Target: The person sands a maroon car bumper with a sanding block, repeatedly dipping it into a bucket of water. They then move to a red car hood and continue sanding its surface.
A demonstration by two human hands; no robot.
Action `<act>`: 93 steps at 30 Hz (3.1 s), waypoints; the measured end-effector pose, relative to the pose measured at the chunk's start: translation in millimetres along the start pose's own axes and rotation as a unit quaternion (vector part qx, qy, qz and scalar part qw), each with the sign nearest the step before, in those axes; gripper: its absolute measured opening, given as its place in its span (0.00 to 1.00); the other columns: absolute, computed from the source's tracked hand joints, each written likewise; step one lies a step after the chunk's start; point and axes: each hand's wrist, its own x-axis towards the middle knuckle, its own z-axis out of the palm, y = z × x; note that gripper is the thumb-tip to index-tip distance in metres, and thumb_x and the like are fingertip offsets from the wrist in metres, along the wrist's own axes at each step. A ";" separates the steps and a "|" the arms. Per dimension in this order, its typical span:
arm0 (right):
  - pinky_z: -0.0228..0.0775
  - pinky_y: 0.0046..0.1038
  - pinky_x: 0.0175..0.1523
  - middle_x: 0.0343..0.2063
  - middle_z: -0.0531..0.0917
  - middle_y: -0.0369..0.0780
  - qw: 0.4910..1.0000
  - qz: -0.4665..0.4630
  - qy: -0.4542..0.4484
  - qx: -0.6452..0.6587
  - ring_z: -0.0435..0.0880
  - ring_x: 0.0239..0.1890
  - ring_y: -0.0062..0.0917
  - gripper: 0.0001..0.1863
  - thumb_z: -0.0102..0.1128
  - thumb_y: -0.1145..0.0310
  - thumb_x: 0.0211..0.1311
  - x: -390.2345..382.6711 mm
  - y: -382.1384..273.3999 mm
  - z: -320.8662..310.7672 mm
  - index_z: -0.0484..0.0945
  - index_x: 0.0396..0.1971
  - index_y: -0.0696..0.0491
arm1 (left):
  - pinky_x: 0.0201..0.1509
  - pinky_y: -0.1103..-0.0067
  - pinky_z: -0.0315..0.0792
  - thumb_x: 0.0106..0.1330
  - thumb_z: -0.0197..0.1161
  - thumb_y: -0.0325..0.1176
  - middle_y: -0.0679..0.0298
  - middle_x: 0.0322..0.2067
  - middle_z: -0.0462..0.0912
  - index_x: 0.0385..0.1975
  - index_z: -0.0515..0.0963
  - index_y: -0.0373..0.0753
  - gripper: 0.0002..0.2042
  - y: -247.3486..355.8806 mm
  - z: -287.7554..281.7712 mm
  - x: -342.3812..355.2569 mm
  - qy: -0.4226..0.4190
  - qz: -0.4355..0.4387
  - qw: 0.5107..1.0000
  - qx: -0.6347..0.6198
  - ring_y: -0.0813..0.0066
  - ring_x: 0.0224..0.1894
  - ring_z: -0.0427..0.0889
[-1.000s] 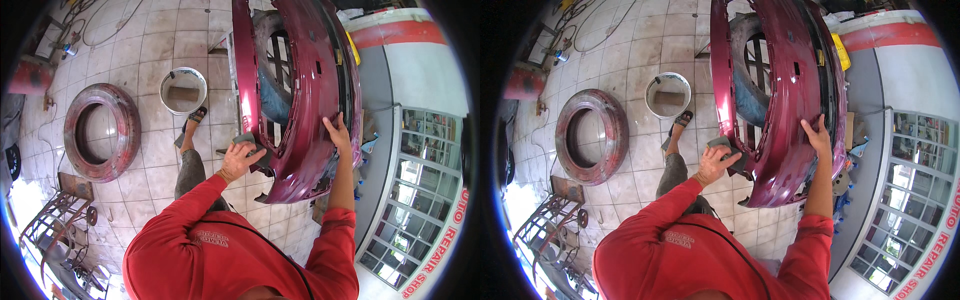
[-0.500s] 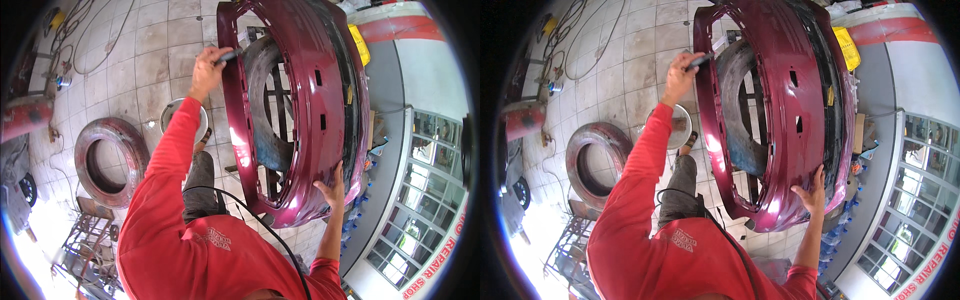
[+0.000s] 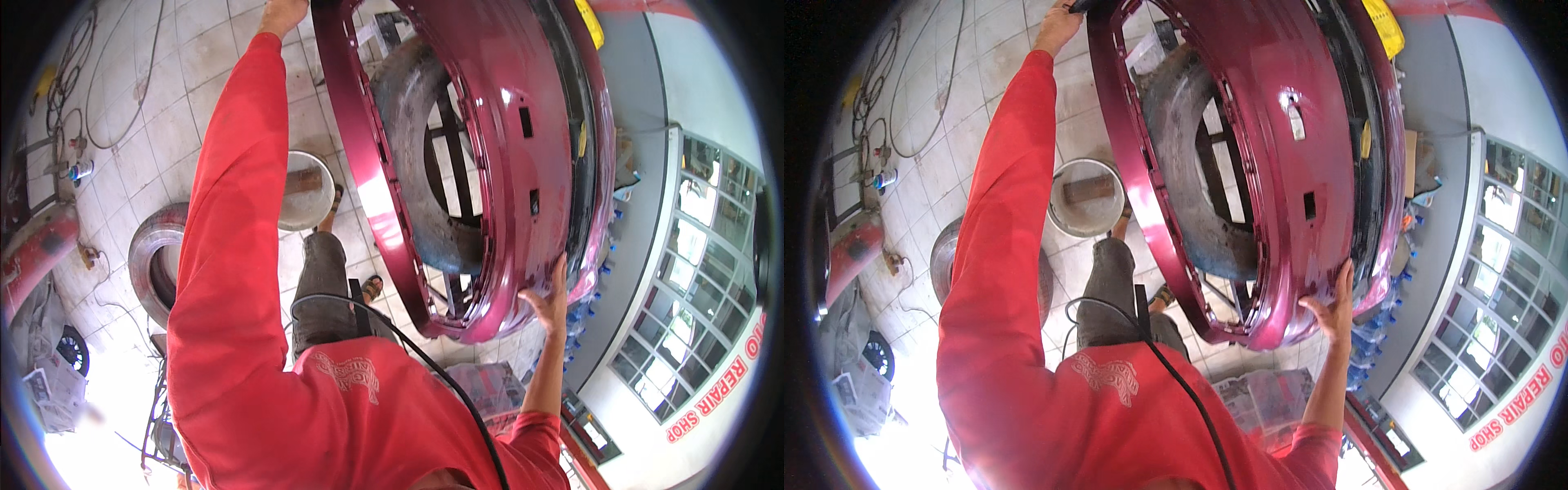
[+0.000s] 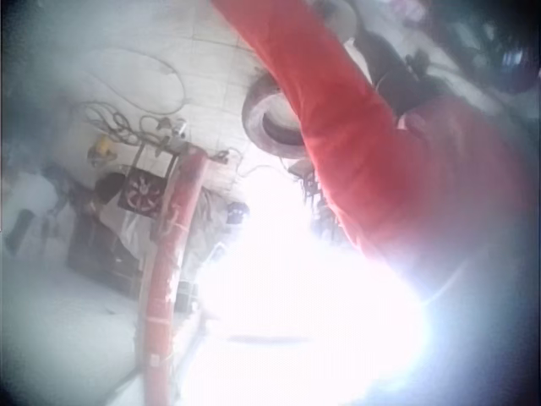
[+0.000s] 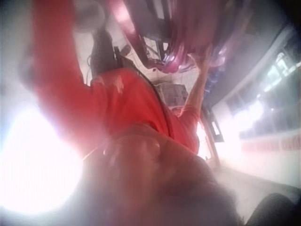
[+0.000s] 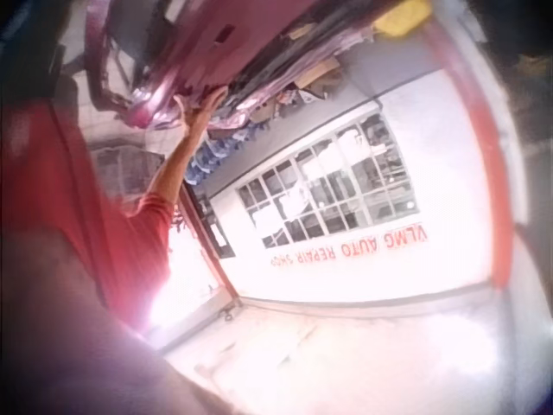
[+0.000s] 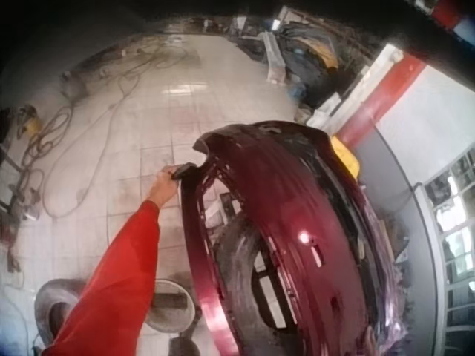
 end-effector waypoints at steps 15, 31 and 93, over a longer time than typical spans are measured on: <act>0.54 0.38 0.78 0.77 0.52 0.59 0.994 -0.067 0.076 -0.033 0.57 0.79 0.46 0.67 0.78 0.36 0.47 -74.4 42.1 18.4 0.50 0.79 0.54 | 0.61 0.63 0.68 0.49 0.63 0.19 0.64 0.53 0.79 0.58 0.84 0.54 0.32 165.1 -40.4 -513.5 -0.007 0.181 0.983 -0.032 0.56 0.54 0.74; 0.71 0.40 0.64 0.53 0.85 0.54 0.920 0.384 -0.063 0.044 0.84 0.57 0.43 0.40 0.58 0.39 0.71 -738.0 279.5 283.5 0.70 0.70 0.55 | 0.56 0.61 0.72 0.65 0.63 0.32 0.63 0.49 0.81 0.53 0.84 0.57 0.17 122.9 -14.7 -899.1 -0.429 0.239 0.863 0.117 0.61 0.58 0.75; 0.74 0.36 0.44 0.54 0.85 0.41 0.586 0.601 0.014 0.544 0.85 0.50 0.34 0.38 0.68 0.45 0.65 -824.7 -13.8 587.5 0.74 0.68 0.53 | 0.54 0.66 0.79 0.58 0.75 0.53 0.40 0.49 0.86 0.58 0.78 0.23 0.39 -10.5 -271.8 -504.2 -0.527 -0.010 0.792 0.308 0.53 0.53 0.87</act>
